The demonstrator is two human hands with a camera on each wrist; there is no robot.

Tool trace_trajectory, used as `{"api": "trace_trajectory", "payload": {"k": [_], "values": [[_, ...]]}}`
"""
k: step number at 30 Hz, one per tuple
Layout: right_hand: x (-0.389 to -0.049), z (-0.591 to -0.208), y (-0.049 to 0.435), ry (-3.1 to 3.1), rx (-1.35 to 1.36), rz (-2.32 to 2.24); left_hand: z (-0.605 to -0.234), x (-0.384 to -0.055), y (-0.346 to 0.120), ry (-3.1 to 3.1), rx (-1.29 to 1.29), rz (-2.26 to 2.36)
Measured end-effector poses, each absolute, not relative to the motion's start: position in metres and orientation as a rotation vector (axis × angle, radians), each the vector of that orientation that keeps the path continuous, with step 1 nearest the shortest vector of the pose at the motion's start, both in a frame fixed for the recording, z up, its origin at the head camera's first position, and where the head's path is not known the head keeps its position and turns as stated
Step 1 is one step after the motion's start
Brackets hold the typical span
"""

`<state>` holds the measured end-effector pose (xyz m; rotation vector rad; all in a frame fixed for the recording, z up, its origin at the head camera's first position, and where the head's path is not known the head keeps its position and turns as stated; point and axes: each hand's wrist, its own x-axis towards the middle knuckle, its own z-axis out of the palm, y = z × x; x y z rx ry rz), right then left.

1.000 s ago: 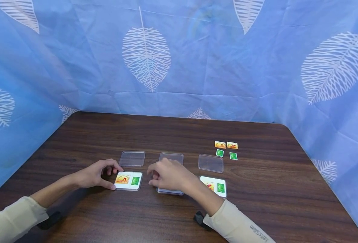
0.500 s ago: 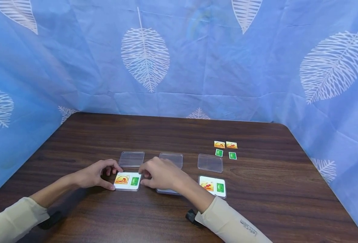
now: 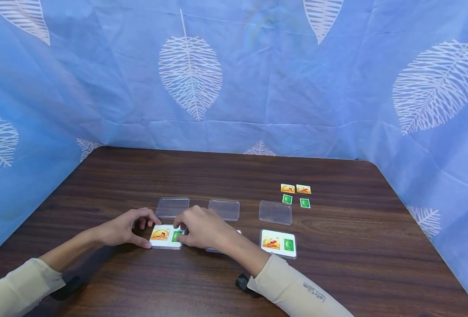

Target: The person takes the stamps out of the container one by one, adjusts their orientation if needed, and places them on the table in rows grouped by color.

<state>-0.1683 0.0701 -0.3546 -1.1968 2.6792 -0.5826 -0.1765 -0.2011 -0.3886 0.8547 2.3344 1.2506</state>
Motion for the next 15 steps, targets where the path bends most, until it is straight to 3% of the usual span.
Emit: {"api": "trace_trajectory", "payload": {"k": [15], "values": [[-0.177, -0.360, 0.051, 2.719, -1.150, -0.495, -0.388, -0.177, -0.200, 2.323, 0.843, 1.263]]}}
